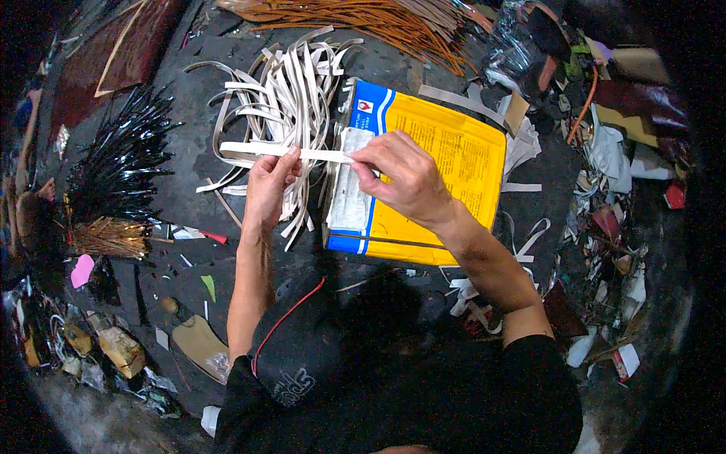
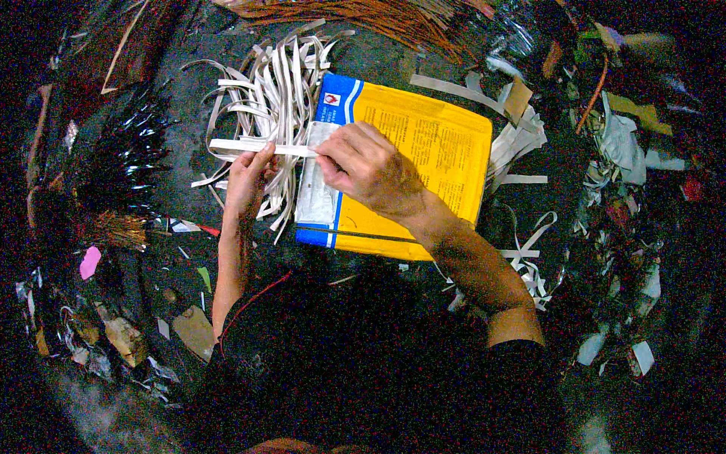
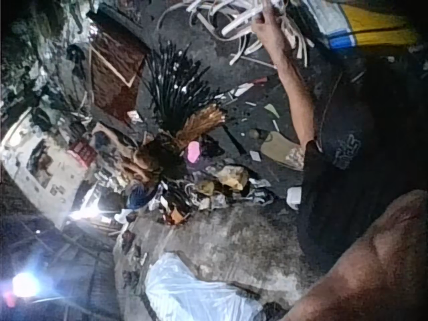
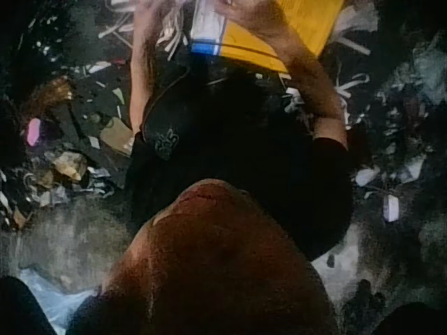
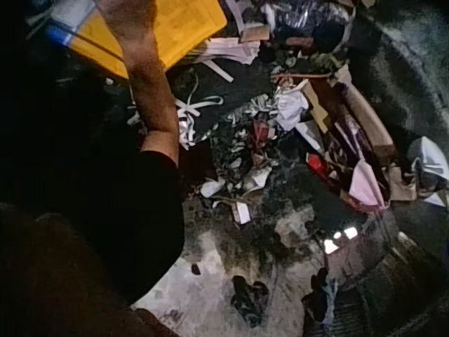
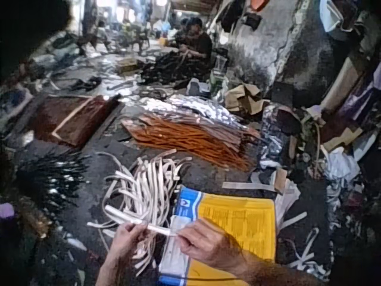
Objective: The person repeatedly picks up white strips from a pile on a cluttered workbench and separates them by hand. The person handles the strips one at a time, pulling them apart and placing them back on the pile. The task continues throughout the clip with no visible final state or destination for the separated strips.
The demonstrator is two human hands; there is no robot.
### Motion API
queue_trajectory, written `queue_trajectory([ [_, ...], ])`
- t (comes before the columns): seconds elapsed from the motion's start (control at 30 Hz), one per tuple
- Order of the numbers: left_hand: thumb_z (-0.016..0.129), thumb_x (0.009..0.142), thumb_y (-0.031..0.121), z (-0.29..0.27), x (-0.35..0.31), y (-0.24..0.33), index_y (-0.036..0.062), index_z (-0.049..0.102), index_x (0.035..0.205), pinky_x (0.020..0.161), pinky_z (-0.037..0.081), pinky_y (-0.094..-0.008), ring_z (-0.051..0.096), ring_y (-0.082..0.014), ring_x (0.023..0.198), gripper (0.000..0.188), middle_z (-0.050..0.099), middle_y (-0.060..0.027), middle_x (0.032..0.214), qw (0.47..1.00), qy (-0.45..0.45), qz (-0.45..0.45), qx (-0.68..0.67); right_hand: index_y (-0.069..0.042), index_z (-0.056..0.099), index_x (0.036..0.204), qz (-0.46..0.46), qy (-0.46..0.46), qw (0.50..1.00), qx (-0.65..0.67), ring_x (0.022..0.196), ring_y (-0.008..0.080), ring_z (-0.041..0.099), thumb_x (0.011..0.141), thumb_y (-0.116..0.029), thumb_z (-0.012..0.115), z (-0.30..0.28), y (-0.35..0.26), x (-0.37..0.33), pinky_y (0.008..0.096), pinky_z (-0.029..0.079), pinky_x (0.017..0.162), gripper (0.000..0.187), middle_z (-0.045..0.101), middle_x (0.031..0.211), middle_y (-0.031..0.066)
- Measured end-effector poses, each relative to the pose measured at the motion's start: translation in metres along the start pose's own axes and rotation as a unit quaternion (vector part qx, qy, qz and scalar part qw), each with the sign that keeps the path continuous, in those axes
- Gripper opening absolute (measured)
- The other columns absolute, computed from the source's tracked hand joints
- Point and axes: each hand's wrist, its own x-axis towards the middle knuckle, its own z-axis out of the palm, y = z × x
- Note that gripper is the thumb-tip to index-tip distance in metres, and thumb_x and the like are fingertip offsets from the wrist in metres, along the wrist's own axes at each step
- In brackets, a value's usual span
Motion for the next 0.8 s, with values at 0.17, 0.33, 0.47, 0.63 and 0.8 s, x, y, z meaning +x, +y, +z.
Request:
queue_trajectory([
  [0.17, 0.065, 0.091, 0.026, -0.008, 0.002, 0.0, 0.0031, 0.065, 0.087, 0.059, 0.037, -0.0186, 0.049, -0.004, 0.064, 0.024, 0.06, 0.0008, 0.075, 1.0, 0.007, 0.0, 0.022, -0.005, 0.06, 0.083, -0.024, 0.005, 1.0, -0.018, 0.075, 0.0264, 0.058, 0.074, -0.007, 0.071, 0.005, 0.002, 0.001, 0.036, 0.05, 0.068, 0.014, 0.057, 0.079, 0.0078],
  [0.33, 0.065, 0.091, 0.026, -0.009, 0.0, 0.004, 0.0031, 0.064, 0.086, 0.056, 0.035, -0.0184, 0.047, -0.0039, 0.062, 0.024, 0.06, 0.0005, 0.074, 0.999, 0.03, 0.006, 0.033, -0.003, 0.06, 0.084, -0.012, -0.003, 0.999, -0.033, 0.076, 0.0258, 0.058, 0.075, -0.006, 0.07, -0.001, 0.003, -0.006, 0.0354, 0.05, 0.07, 0.013, 0.058, 0.082, 0.0078],
  [0.47, 0.066, 0.09, 0.025, -0.011, 0.0, 0.008, 0.0035, 0.064, 0.086, 0.055, 0.034, -0.0184, 0.046, -0.0039, 0.062, 0.022, 0.059, 0.0006, 0.073, 0.999, 0.034, 0.015, 0.006, -0.003, 0.062, 0.088, -0.05, -0.001, 0.998, -0.045, 0.077, 0.025, 0.059, 0.073, -0.006, 0.071, 0.002, 0.003, 0.001, 0.0348, 0.051, 0.07, 0.017, 0.058, 0.084, 0.0082],
  [0.63, 0.066, 0.09, 0.019, -0.025, 0.003, 0.011, 0.0048, 0.063, 0.088, 0.056, 0.035, -0.0188, 0.046, -0.0042, 0.061, 0.015, 0.058, 0.0016, 0.073, 0.998, 0.035, 0.013, -0.049, -0.002, 0.065, 0.094, -0.04, 0.0, 0.999, -0.034, 0.08, 0.0242, 0.059, 0.072, -0.006, 0.072, 0.004, 0.002, 0.001, 0.034, 0.051, 0.069, 0.023, 0.058, 0.084, 0.0084],
  [0.8, 0.065, 0.09, 0.019, -0.028, -0.001, 0.011, 0.0075, 0.057, 0.088, 0.057, 0.037, -0.0214, 0.048, -0.0062, 0.062, 0.015, 0.055, 0.0018, 0.073, 0.99, 0.042, -0.003, -0.134, 0.0, 0.063, 0.099, -0.024, -0.019, 0.994, -0.103, 0.08, 0.0246, 0.058, 0.074, -0.007, 0.068, 0.003, -0.011, -0.009, 0.0339, 0.05, 0.071, 0.026, 0.057, 0.086, 0.0087],
])
